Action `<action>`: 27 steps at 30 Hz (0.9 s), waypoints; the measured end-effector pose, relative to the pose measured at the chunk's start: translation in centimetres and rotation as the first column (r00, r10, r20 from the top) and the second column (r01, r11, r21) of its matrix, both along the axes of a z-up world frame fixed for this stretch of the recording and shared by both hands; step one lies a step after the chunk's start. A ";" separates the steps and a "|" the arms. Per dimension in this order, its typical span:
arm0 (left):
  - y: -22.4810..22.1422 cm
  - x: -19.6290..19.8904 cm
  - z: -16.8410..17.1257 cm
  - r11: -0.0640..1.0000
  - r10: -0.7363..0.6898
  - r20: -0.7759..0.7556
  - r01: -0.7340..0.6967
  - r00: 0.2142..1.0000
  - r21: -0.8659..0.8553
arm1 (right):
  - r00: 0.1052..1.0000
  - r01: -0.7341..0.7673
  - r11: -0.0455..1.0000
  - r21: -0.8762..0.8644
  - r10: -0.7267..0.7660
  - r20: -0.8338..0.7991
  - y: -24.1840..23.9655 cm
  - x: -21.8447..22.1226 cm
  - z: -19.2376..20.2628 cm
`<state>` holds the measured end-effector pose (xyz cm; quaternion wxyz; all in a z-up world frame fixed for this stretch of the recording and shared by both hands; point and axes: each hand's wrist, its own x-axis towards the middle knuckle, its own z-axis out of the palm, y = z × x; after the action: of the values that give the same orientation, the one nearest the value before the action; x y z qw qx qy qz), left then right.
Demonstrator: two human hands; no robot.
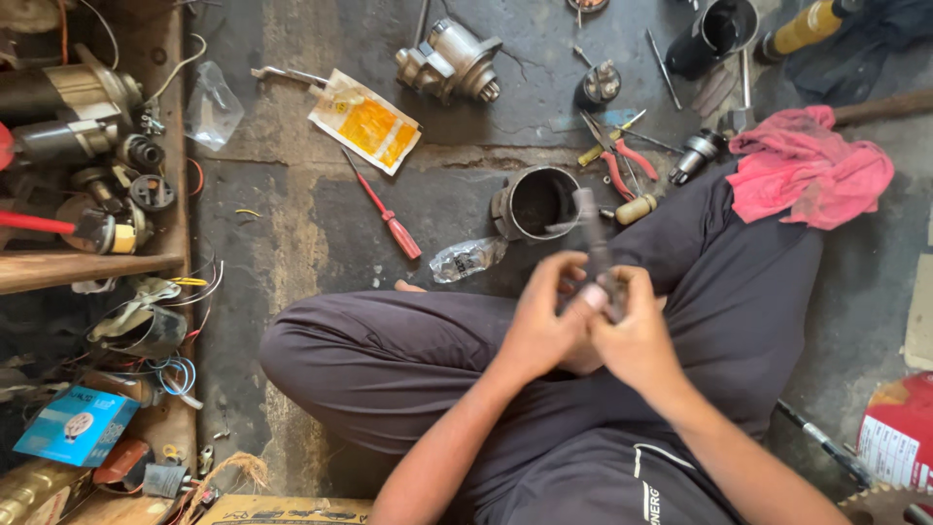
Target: The person sits on the floor and assembles a small electric motor. They insert a bearing into the housing, apply lubricant from a packet, and use pliers to place a spring. The person then fits the rotor into the housing and uses a T-handle tool to tighten a screw.
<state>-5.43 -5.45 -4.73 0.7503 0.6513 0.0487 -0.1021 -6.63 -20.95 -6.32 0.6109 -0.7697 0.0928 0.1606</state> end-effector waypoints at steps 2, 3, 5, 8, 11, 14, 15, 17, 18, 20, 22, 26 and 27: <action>-0.5 -0.9 -0.5 0.996 -0.071 0.074 0.067 0.995 0.057 | 0.990 -0.038 0.998 -0.054 0.045 0.136 1.2 -1.1 -1.6; -0.5 -1.0 -0.8 0.991 -0.077 -0.060 0.083 0.995 0.106 | 0.974 -0.059 0.978 -0.202 0.100 0.203 2.0 -1.6 -2.1; -0.4 -0.9 -1.4 0.973 -0.075 -0.324 0.140 0.943 0.183 | 0.950 -0.149 0.966 -0.211 0.199 0.241 3.0 -2.2 -2.1; 1.2 0.0 -1.7 0.953 -0.097 -0.385 0.197 0.918 0.229 | 0.928 -0.366 0.918 0.153 0.347 0.136 3.4 -1.6 0.1; 3.6 1.3 -1.1 0.853 -0.242 -0.361 0.375 0.900 0.363 | 0.832 -0.528 0.837 0.140 0.543 -0.110 1.2 0.6 4.1; 5.5 2.7 -0.2 0.794 -0.226 -0.573 0.489 0.788 0.360 | 0.849 -0.526 0.809 -0.262 0.516 -0.114 -4.0 5.1 7.4; 6.4 3.3 0.0 0.737 -0.249 -0.522 0.509 0.816 0.444 | 0.893 -0.393 0.875 -0.283 0.436 0.109 -5.6 6.4 7.8; 8.1 4.4 0.5 0.606 -0.309 -0.422 0.518 0.852 0.603 | 0.950 -0.174 0.781 -0.600 0.294 0.108 -9.9 9.1 8.4; 8.5 4.8 0.8 0.581 -0.307 -0.439 0.532 0.844 0.616 | 0.852 -0.054 0.814 -0.578 0.340 0.399 -12.2 11.2 7.9; 9.2 5.4 1.3 0.530 -0.300 -0.471 0.555 0.830 0.641 | 0.921 0.048 0.833 -0.551 0.177 0.348 -16.9 15.5 6.0; 9.4 6.0 2.0 0.501 -0.342 -0.465 0.577 0.817 0.645 | 0.854 0.024 0.754 -0.656 0.326 0.406 -21.4 19.9 2.9; 10.1 6.3 3.7 0.527 -0.356 -0.370 0.511 0.858 0.679 | 0.735 -0.162 0.496 -0.853 0.638 0.232 -27.6 25.3 -4.6; 10.4 6.3 3.9 0.516 -0.331 -0.413 0.530 0.848 0.673 | 0.705 -0.208 0.449 -0.869 0.685 0.186 -28.3 25.9 -6.2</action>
<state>0.88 4.98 -0.81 0.3398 0.8803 0.0105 -0.3308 19.22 -49.28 -12.51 0.1307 -0.9632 -0.2292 0.0514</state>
